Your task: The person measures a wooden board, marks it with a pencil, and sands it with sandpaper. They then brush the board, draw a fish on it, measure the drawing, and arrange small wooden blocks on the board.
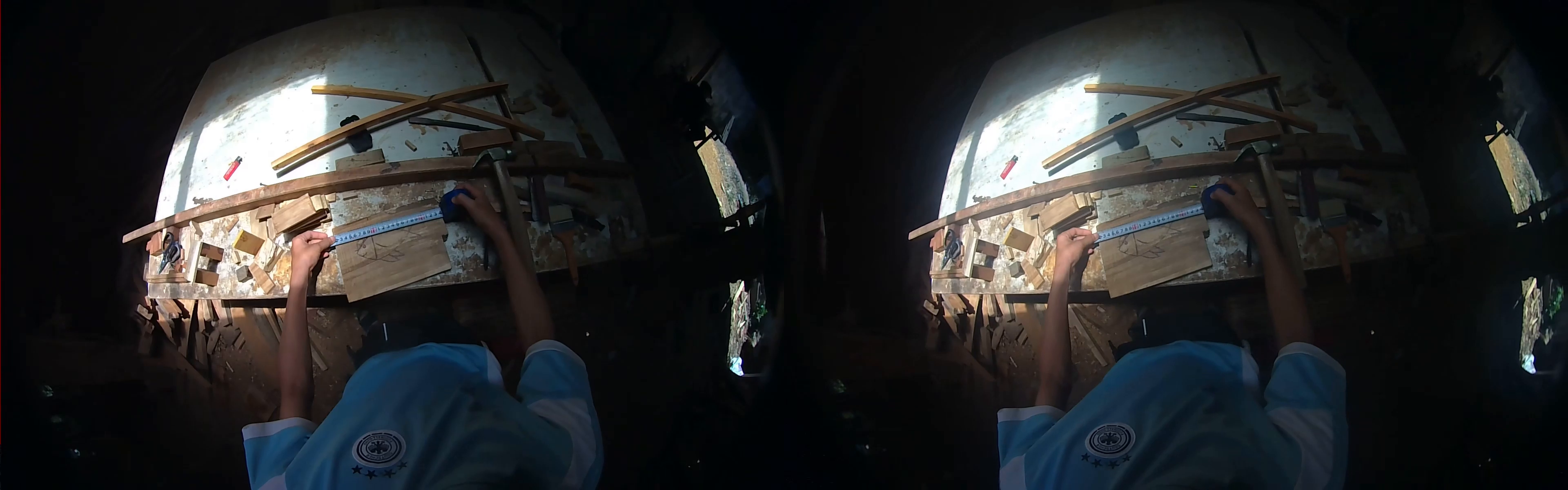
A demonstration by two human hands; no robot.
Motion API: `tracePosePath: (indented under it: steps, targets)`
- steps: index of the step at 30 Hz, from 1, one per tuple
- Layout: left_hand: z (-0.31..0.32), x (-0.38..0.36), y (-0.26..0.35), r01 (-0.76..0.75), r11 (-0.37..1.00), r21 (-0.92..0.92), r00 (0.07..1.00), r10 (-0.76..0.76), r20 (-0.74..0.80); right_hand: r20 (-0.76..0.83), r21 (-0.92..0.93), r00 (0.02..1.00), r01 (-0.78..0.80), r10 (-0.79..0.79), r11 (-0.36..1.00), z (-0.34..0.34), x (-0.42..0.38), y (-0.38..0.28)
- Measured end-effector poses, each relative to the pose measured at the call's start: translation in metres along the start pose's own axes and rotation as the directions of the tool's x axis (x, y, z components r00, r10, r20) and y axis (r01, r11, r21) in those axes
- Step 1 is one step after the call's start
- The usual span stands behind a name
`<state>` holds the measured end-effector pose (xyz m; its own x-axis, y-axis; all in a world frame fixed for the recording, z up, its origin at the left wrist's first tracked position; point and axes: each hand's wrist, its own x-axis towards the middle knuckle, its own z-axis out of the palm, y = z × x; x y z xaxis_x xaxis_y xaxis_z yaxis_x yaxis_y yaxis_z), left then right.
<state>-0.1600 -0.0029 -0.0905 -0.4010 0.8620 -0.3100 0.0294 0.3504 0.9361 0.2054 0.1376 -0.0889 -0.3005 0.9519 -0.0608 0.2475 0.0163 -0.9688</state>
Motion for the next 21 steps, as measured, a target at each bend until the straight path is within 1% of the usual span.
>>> tracePosePath:
  steps: [1,4,6,9,12,15,18,21]
  targets:
    - [0.001,-0.003,0.002,-0.001,1.000,-0.020,1.000,0.001,-0.005,-0.004,0.009,1.000,-0.001,0.001,1.000,0.001,-0.001,0.000]
    - [0.012,-0.011,0.008,0.004,1.000,-0.017,0.998,-0.003,0.064,-0.004,0.026,1.000,0.008,-0.008,1.000,0.003,-0.002,-0.003]
    - [0.012,-0.011,0.008,-0.005,1.000,0.012,0.999,0.004,0.049,-0.006,0.022,1.000,0.027,-0.027,0.999,0.003,-0.002,-0.005]
    - [0.013,-0.012,0.008,0.000,0.999,0.049,0.999,-0.002,0.044,0.075,0.003,0.997,-0.022,0.022,1.000,0.000,-0.006,-0.015]
    - [0.013,-0.011,0.004,-0.049,0.997,0.059,0.998,0.046,0.050,0.059,0.015,0.998,-0.030,0.029,0.999,0.001,-0.007,-0.015]
    - [0.013,-0.017,0.006,-0.100,0.995,0.021,0.991,0.097,0.092,0.046,0.041,0.998,-0.035,0.033,0.999,0.002,-0.010,-0.017]
    - [0.015,-0.022,0.012,-0.070,0.997,0.041,0.992,0.065,0.109,0.051,0.045,0.997,-0.055,0.053,0.997,0.003,-0.009,-0.015]
    - [0.015,-0.022,0.014,-0.074,0.993,0.096,0.990,0.062,0.123,-0.006,0.069,0.994,-0.112,0.112,0.991,0.004,-0.005,-0.007]
